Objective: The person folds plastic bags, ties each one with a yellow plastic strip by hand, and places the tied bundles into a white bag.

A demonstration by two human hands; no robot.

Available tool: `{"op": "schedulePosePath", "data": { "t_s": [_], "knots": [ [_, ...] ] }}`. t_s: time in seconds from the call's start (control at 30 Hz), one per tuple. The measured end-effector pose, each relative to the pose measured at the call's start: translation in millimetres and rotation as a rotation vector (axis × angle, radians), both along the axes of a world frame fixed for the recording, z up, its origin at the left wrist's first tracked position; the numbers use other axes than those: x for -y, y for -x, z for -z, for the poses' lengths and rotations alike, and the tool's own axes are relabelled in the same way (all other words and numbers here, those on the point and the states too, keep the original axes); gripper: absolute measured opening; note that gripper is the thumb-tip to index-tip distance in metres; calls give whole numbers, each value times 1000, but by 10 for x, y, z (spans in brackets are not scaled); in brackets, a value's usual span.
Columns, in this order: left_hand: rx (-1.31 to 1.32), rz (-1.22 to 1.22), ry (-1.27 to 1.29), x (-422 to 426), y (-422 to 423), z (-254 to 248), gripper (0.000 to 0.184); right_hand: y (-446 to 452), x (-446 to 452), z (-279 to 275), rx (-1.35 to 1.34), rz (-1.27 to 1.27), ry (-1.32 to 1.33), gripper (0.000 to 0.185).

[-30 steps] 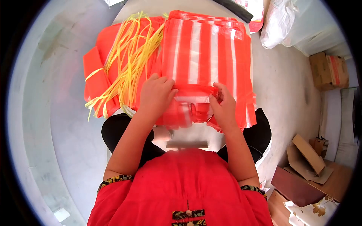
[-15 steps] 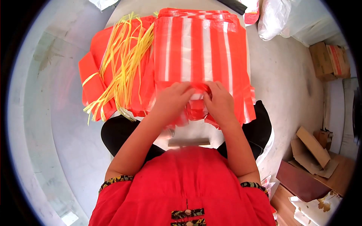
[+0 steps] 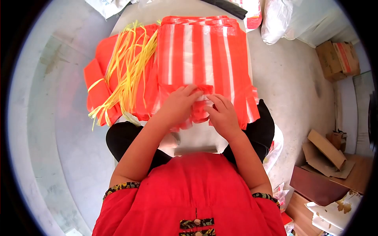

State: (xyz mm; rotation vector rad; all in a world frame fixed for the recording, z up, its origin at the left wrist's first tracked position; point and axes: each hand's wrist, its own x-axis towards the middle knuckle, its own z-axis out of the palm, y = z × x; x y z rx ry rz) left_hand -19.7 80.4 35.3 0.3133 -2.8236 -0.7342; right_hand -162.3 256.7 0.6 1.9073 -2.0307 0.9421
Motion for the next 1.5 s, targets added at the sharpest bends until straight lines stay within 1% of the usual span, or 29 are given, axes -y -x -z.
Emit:
{"op": "schedulePosePath", "data": {
  "t_s": [0.1, 0.2, 0.3, 0.4, 0.43, 0.5, 0.53, 0.57, 0.63, 0.67, 0.73, 0.77, 0.87, 0.97, 1.13, 1.2, 1.27, 1.33, 1.37, 1.43, 1.47, 1.5],
  "knots": [
    [44, 2, -14, -9, -8, -77, 51, 3, 20, -55, 217, -30, -23, 17],
    [24, 9, -33, -31, -2, -112, 50, -34, 46, -110, 522, 30, -22, 15],
    [7, -37, -40, -48, 36, -22, 47, -9, 109, -126, 500, 8, 74, 16],
    [-20, -80, -43, -39, 56, 121, 42, 32, 59, -208, 548, 90, 19, 24],
    [-34, -89, -47, -24, 58, 159, 40, 81, 25, -240, 688, 167, 70, 27],
    [-71, -88, -238, 57, 55, 195, 34, 217, -72, -333, 964, 319, 176, 33],
    [-87, -88, -334, 85, 59, 196, 32, 296, -151, -388, 1106, 360, 142, 38],
    [-48, -125, -507, 100, 59, 191, 30, 376, -230, -443, 1247, 407, 114, 44],
    [36, -200, -846, 103, 72, 41, 29, 633, -295, -155, 1129, 405, 196, 46],
    [33, -203, -862, 106, 80, 26, 29, 731, -309, -24, 1080, 369, 178, 50],
    [30, -210, -895, 106, 82, 11, 28, 798, -266, 26, 1111, 365, 142, 52],
    [15, -202, -878, 114, 78, 30, 29, 828, -242, 54, 1128, 362, 122, 52],
    [-27, -174, -841, 139, 72, 136, 29, 825, -133, -107, 1141, 381, 108, 52],
    [-31, -140, -833, 154, 63, 163, 29, 874, -34, -109, 1084, 435, 107, 52],
    [21, -117, -782, 147, 48, 110, 29, 778, -85, -68, 1057, 426, 56, 64],
    [10, -61, -490, 162, 45, 268, 32, 602, -262, -50, 1039, 390, 22, 69],
    [10, -44, -227, 130, 30, 280, 38, 447, -528, -5, 1002, 344, -29, 74],
    [29, -67, 5, -54, 23, 107, 44, 255, -801, -83, 1058, 367, -76, 73],
    [35, -84, 50, -105, 21, 84, 49, 199, -899, -113, 1085, 377, -100, 73],
    [50, -115, 142, -177, 21, 62, 62, 175, -1036, -75, 1016, 386, -52, 69],
    [45, -118, 155, -184, 24, 76, 62, 184, -1055, -70, 981, 392, -25, 68],
    [41, -121, 167, -189, 25, 104, 62, 200, -1024, -130, 906, 382, -55, 65]
  ]
}}
